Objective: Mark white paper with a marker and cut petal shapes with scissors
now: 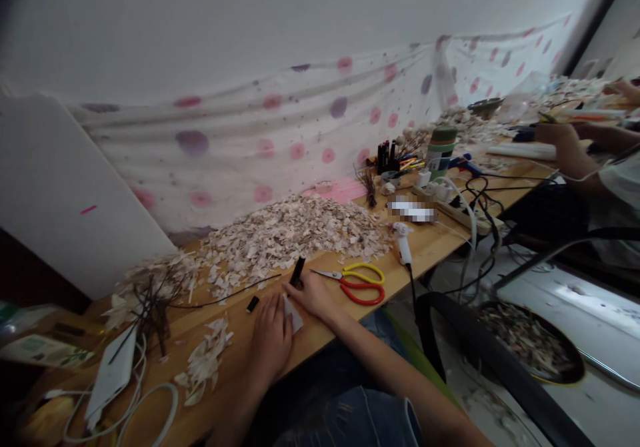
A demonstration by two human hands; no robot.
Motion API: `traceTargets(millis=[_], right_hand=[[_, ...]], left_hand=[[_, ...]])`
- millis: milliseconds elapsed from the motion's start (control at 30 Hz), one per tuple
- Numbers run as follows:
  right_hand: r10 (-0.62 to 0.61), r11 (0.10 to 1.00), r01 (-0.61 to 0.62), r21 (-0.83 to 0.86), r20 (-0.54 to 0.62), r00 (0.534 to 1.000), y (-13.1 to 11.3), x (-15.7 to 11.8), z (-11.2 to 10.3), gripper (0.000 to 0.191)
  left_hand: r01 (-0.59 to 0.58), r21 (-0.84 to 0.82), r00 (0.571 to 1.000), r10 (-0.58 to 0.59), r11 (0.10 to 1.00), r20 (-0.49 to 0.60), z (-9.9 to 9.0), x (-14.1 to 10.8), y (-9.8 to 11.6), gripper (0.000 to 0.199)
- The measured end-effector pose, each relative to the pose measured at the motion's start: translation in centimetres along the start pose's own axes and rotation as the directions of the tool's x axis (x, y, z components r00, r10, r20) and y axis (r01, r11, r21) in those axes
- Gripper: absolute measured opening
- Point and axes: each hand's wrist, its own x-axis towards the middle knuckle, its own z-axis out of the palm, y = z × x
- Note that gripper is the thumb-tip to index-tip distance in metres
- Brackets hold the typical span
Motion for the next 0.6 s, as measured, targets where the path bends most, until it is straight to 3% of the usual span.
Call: traceTargets(millis=[600], right_hand=[[-0.033, 0.999, 0.034, 0.033, -0.008, 0.999, -0.11, -0.32, -0.40, 0.027]], left_hand=[[0.009, -0.007, 1.000, -0.010, 1.000, -0.002, -0.07, 0.06, 0.05, 0.047]])
